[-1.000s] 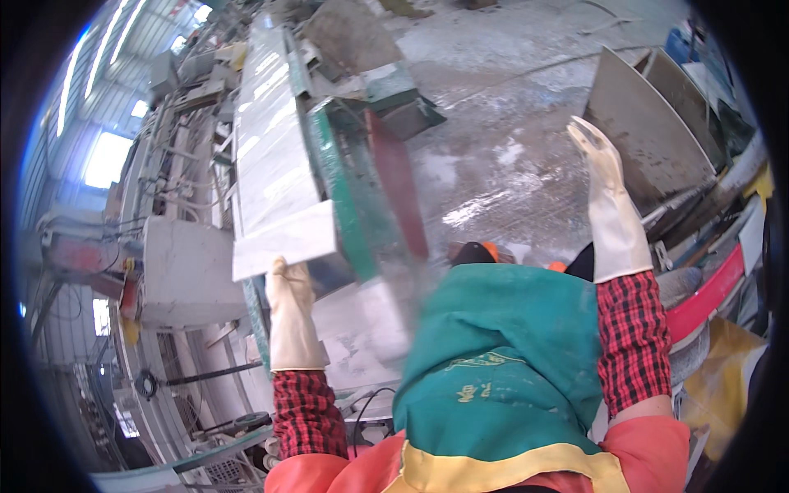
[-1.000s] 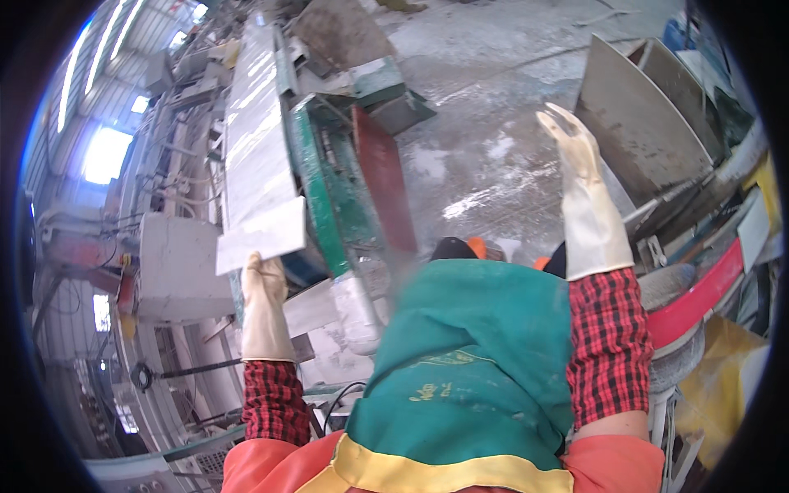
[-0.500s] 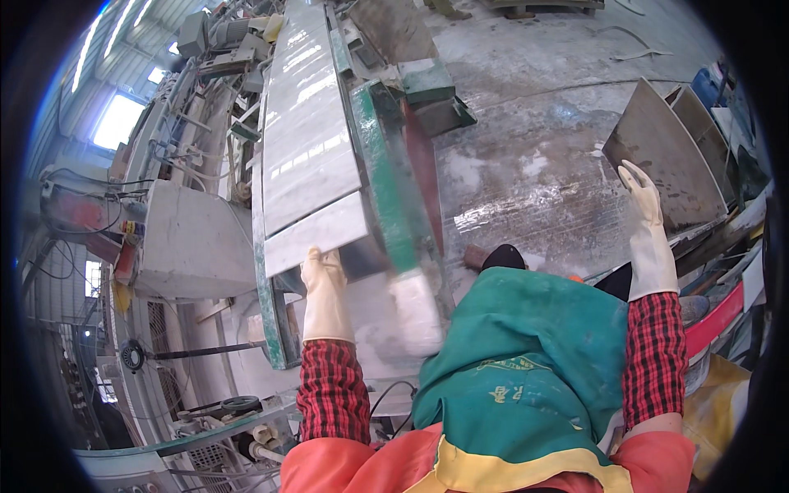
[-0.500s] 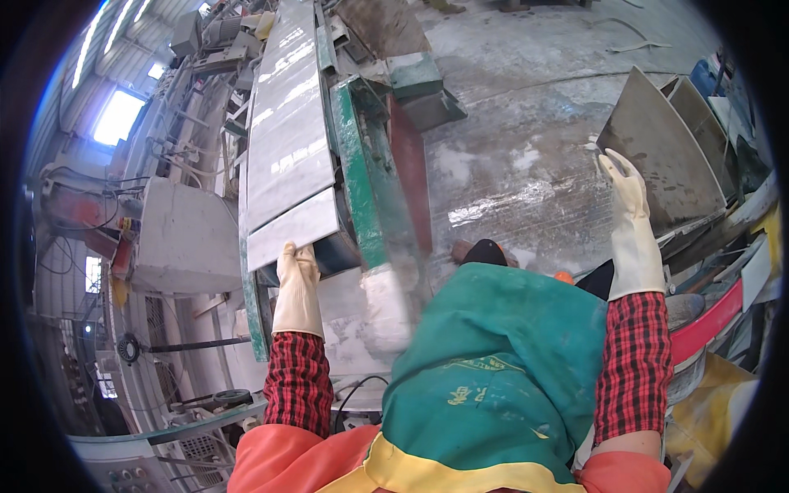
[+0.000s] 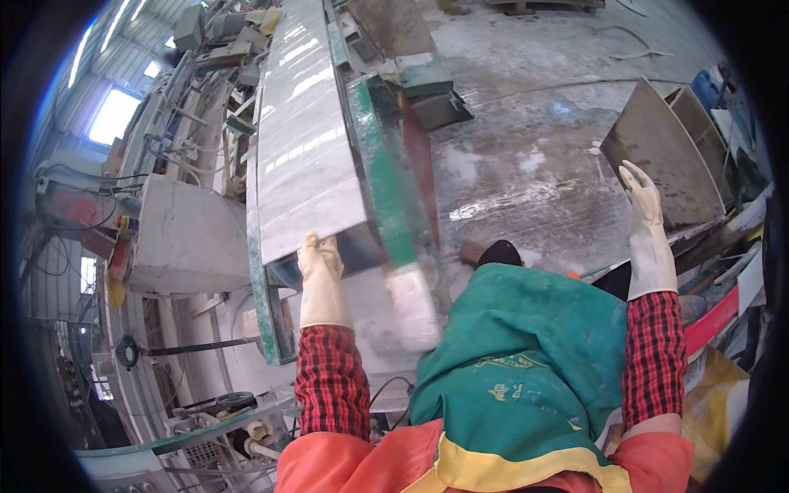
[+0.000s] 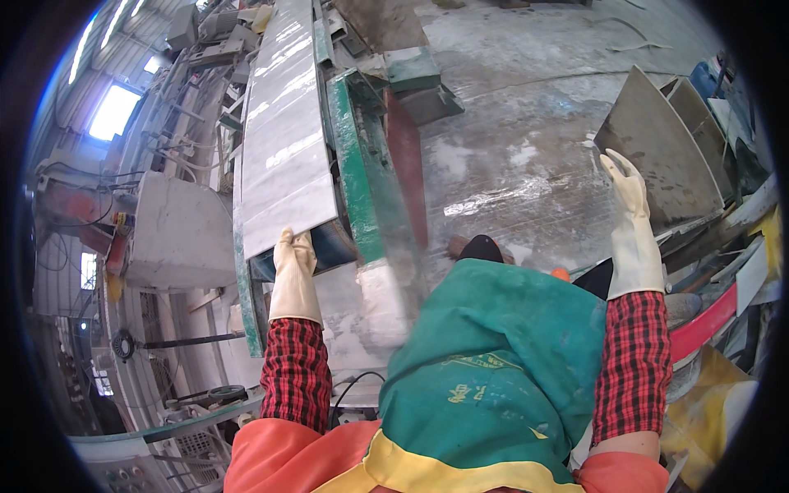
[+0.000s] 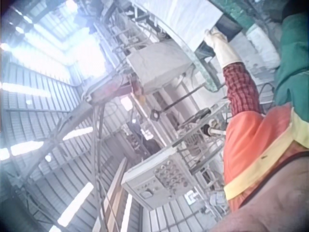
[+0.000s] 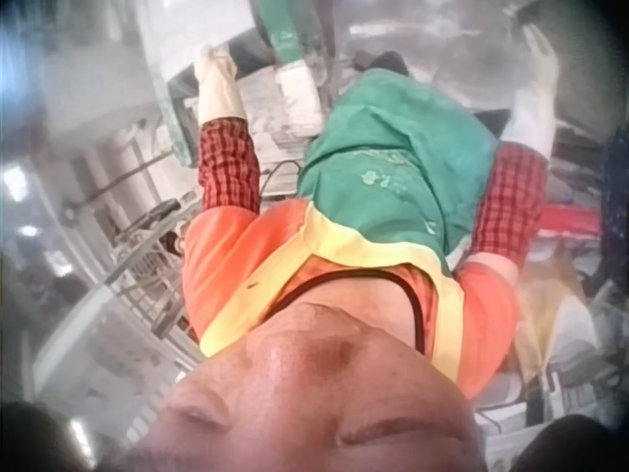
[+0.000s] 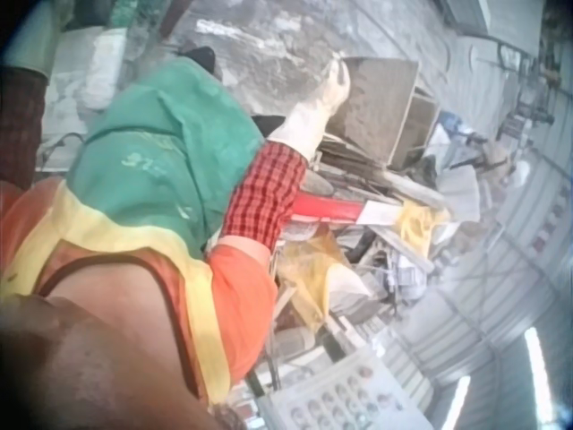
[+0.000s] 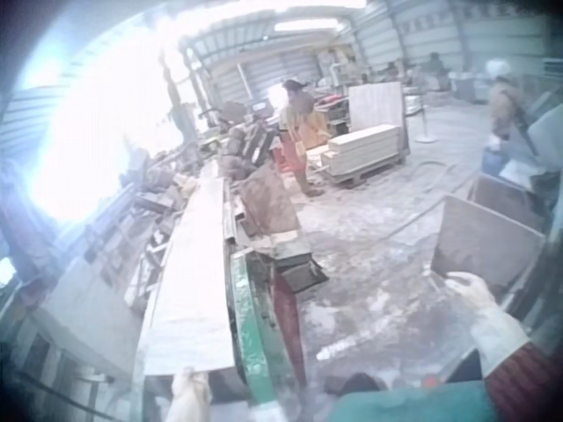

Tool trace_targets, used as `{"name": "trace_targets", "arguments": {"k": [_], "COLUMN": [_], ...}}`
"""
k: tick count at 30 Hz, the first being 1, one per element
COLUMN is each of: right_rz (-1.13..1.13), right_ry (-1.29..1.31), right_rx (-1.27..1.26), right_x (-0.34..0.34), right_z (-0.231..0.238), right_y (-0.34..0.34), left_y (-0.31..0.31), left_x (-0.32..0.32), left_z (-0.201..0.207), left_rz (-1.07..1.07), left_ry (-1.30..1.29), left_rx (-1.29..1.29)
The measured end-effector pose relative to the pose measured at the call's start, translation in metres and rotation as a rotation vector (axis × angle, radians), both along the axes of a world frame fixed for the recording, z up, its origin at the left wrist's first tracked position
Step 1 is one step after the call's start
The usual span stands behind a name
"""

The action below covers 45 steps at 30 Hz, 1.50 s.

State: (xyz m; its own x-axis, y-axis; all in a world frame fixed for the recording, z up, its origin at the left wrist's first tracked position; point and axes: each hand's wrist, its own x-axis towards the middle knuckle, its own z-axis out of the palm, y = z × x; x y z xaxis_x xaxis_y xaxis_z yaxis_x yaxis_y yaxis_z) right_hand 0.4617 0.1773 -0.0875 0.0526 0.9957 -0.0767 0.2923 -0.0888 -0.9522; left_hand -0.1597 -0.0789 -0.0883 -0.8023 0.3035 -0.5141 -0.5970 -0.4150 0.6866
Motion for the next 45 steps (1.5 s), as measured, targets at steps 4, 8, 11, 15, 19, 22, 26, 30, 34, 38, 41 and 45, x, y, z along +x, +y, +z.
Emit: {"name": "trace_targets", "arguments": {"k": [4,8,11,15,19,22,26,30,34,38,41,45], "right_rz": [-0.029,-0.003,-0.017,0.051,0.068,0.066,0.061,0.080,0.109,-0.071,-0.236,-0.438], "right_ry": [-0.018,-0.053,-0.037,0.071,-0.026,-0.051,-0.077,-0.124,-0.219,-0.114,-0.428,-1.067], "right_rx": [-0.001,0.024,0.040,0.038,0.085,0.067,0.071,0.076,0.092,0.130,0.208,0.317], "right_x": [-0.009,-0.001,0.001,-0.008,-0.006,-0.005,-0.009,-0.007,-0.009,0.018,0.069,0.182], "right_z": [0.010,0.003,-0.003,-0.007,-0.013,-0.012,-0.010,-0.013,0.003,0.005,0.031,0.063], "right_y": [-0.008,-0.004,0.000,0.004,0.011,0.011,0.007,0.012,0.004,0.005,-0.007,-0.046], "left_y": [-0.035,-0.030,-0.005,-0.015,-0.016,-0.015,-0.023,-0.026,-0.025,-0.039,-0.050,-0.031], "left_x": [-0.050,-0.040,-0.007,-0.003,-0.003,0.001,-0.006,-0.033,-0.016,-0.036,-0.062,0.000], "left_z": [-0.033,-0.016,0.000,0.007,0.030,0.040,0.038,0.031,0.050,0.047,0.052,0.111], "left_rz": [-0.272,-0.318,-0.132,-0.093,-0.268,-0.286,-0.369,-0.531,-0.579,-0.695,-0.904,-1.024], "left_ry": [-0.132,-0.209,-0.081,0.217,0.148,0.159,0.240,0.160,0.182,0.198,0.323,0.623], "left_rx": [0.120,0.059,-0.014,-0.135,-0.533,-0.659,-0.756,-0.739,-0.776,-0.755,-0.936,-1.159]}}
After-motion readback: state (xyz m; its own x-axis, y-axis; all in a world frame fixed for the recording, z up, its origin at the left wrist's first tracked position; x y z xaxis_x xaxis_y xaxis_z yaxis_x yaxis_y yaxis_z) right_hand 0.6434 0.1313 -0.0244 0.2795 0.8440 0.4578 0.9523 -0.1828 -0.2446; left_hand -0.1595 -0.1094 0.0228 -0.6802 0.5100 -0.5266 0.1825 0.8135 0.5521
